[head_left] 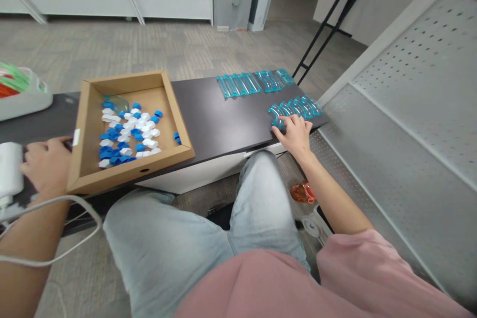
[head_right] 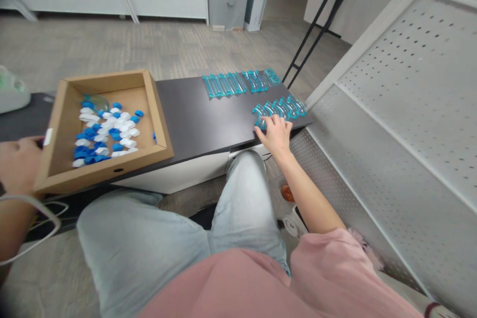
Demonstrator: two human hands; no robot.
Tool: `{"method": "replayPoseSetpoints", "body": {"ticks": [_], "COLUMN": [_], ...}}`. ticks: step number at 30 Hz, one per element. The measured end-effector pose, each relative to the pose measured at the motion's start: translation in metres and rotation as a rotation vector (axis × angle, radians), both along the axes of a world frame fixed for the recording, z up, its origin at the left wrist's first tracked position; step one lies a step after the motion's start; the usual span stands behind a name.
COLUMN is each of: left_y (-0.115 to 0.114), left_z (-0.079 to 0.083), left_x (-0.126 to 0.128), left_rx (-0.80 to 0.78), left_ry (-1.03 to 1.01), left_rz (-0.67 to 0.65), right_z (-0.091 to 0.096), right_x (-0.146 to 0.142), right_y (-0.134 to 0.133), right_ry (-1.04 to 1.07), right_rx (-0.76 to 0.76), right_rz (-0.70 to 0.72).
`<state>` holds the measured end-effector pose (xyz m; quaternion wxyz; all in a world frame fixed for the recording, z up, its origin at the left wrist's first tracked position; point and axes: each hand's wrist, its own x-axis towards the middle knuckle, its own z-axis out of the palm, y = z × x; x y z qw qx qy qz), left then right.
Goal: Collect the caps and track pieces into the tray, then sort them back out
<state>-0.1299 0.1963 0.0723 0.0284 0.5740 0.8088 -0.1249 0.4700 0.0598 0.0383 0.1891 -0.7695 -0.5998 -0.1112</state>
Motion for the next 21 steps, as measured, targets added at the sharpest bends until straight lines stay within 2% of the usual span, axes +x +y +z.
{"method": "replayPoseSetpoints", "body": {"ticks": [1, 3, 6, 10, 14, 16, 18, 21], "left_y": [0.001, 0.001, -0.003, -0.010, -0.010, -0.007, -0.004, -0.002], "left_z": [0.000, 0.002, 0.005, 0.008, 0.004, -0.001, -0.005, -0.010], "left_x": [-0.003, -0.007, -0.006, -0.006, -0.004, -0.003, -0.003, -0.005], "left_rx": [0.151, 0.284, 0.286, 0.303, 0.354, 0.382, 0.403, 0.419], "left_ry": [-0.037, -0.129, -0.209, -0.288, -0.276, -0.248, -0.234, -0.237], "left_rz": [0.076, 0.127, 0.050, -0.031, -0.023, 0.000, 0.002, -0.013], "right_z": [0.003, 0.010, 0.022, 0.044, 0.062, 0.062, 0.056, 0.039], "right_x": [-0.007, -0.025, -0.066, -0.146, -0.242, -0.290, -0.332, -0.378], "right_y": [0.000, 0.004, 0.019, 0.056, 0.120, 0.162, 0.207, 0.266], "right_ry": [-0.003, 0.003, 0.036, 0.110, 0.139, 0.117, 0.088, 0.058], "right_rx": [0.005, 0.005, -0.006, -0.014, -0.091, -0.159, -0.230, -0.319], "right_rz": [0.016, 0.088, 0.274, 0.578, 0.911, 1.000, 0.982, 0.837]}}
